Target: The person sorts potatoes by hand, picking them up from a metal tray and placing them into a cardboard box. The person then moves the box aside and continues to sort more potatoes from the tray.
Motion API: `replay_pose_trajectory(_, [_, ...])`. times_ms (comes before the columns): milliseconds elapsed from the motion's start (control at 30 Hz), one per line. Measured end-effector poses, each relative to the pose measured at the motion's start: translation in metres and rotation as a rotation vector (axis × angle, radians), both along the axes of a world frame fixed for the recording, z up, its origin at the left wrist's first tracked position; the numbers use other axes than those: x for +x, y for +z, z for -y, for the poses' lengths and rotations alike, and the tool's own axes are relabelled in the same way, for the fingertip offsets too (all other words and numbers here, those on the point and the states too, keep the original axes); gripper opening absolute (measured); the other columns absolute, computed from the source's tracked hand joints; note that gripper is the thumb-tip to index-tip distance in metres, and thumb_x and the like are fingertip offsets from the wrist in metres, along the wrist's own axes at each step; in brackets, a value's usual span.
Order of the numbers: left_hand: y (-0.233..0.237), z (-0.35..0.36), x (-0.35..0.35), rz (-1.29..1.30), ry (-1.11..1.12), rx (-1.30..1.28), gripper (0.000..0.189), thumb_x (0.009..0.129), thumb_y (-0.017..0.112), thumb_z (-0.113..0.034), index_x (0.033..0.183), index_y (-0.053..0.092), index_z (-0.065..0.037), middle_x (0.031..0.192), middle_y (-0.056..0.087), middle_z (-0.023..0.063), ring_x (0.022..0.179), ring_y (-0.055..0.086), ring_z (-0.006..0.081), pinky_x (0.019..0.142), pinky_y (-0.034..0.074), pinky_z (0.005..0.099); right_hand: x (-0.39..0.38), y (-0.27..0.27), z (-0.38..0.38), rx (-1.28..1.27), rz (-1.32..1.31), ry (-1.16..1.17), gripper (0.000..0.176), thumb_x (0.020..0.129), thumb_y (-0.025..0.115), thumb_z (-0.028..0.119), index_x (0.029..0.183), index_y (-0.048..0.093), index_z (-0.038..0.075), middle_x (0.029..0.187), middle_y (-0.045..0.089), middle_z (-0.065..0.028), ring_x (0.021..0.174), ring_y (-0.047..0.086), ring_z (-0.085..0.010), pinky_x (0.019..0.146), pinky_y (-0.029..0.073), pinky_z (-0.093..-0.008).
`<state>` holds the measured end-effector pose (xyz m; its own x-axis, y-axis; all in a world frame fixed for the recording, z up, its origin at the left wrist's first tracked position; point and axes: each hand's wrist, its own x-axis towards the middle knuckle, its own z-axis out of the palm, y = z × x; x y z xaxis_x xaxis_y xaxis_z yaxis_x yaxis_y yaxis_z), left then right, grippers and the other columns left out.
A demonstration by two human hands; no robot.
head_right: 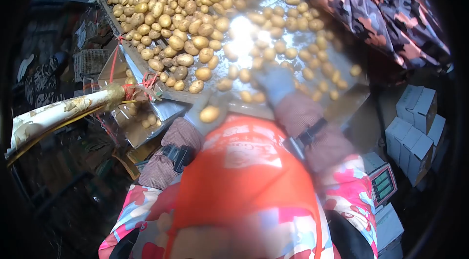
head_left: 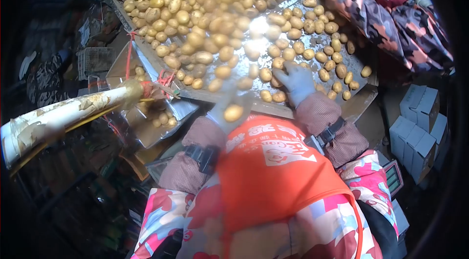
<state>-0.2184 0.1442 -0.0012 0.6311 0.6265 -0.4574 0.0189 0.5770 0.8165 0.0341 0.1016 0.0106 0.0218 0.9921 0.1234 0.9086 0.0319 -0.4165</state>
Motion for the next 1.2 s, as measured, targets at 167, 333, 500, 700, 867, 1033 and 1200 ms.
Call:
replay_pose_trajectory(167, [0.018,-0.025,0.014,0.004,-0.128,0.054,0.042,0.097,0.068,-0.018,0.134,0.058,-0.002,0.13,0.061,0.0149,0.111,0.061,0.022,0.088,0.055,0.031,0.016,0.05,-0.018,0.044,-0.136,0.054,0.036,0.087,0.067,0.028,0.116,0.069,0.008,0.117,0.064,-0.0203,0.118,0.06,-0.0366,0.098,0.05,-0.0475])
replay_pose_trajectory(333, [0.017,-0.047,0.029,0.122,-0.054,0.045,0.04,0.095,0.066,-0.016,0.134,0.059,-0.005,0.115,0.068,0.0128,0.095,0.066,0.021,0.076,0.056,0.0331,0.057,0.027,-0.112,0.178,-0.011,0.054,0.034,0.084,0.068,0.027,0.111,0.071,0.007,0.112,0.065,-0.0194,0.116,0.06,-0.0367,0.096,0.05,-0.0472])
replay_pose_trajectory(500, [-0.008,-0.044,-0.066,0.491,0.123,-0.7,0.036,0.098,0.06,-0.029,0.125,0.061,-0.005,0.101,0.067,0.007,0.081,0.064,0.0193,0.065,0.053,0.0358,0.045,0.015,-0.119,0.075,0.559,0.225,0.029,0.078,0.069,0.027,0.097,0.074,0.006,0.108,0.068,-0.0142,0.114,0.061,-0.0373,0.095,0.051,-0.0477])
replay_pose_trajectory(700, [0.024,-0.063,-0.228,0.112,0.953,-0.401,0.046,0.099,0.06,-0.043,0.132,0.056,-0.011,0.117,0.064,0.0102,0.095,0.062,0.0271,0.083,0.055,0.038,-0.01,0.118,-0.09,-0.229,0.56,0.331,0.027,0.079,0.067,0.026,0.098,0.076,0.009,0.106,0.069,-0.0132,0.111,0.063,-0.0323,0.092,0.052,-0.0467])
replay_pose_trajectory(867, [0.009,-0.054,-0.225,-0.111,0.901,-0.427,0.037,0.101,0.054,-0.031,0.132,0.056,-0.01,0.125,0.062,0.0119,0.109,0.06,0.0256,0.097,0.051,0.0379,0.005,0.082,-0.097,-0.135,0.088,0.081,0.029,0.08,0.067,0.028,0.101,0.075,0.01,0.109,0.068,-0.0137,0.113,0.062,-0.0327,0.093,0.05,-0.0482])
replay_pose_trajectory(1033, [-0.038,-0.036,-0.093,0.008,-0.229,0.289,0.032,0.104,0.047,-0.018,0.133,0.056,-0.008,0.133,0.061,0.0136,0.124,0.058,0.0241,0.111,0.046,0.0379,-0.047,0.029,-0.07,-0.011,-0.1,0.139,0.031,0.08,0.067,0.03,0.105,0.073,0.012,0.111,0.067,-0.0143,0.115,0.061,-0.0331,0.095,0.049,-0.0496])
replay_pose_trajectory(1200, [-0.025,-0.042,-0.108,0.055,0.385,-0.594,0.034,0.104,0.051,-0.03,0.128,0.058,-0.007,0.12,0.065,0.0148,0.1,0.064,0.0257,0.08,0.058,0.0379,-0.073,-0.011,-0.032,0.019,-0.017,0.207,0.034,0.081,0.066,0.032,0.108,0.072,0.013,0.114,0.065,-0.0148,0.117,0.059,-0.0334,0.097,0.047,-0.051])
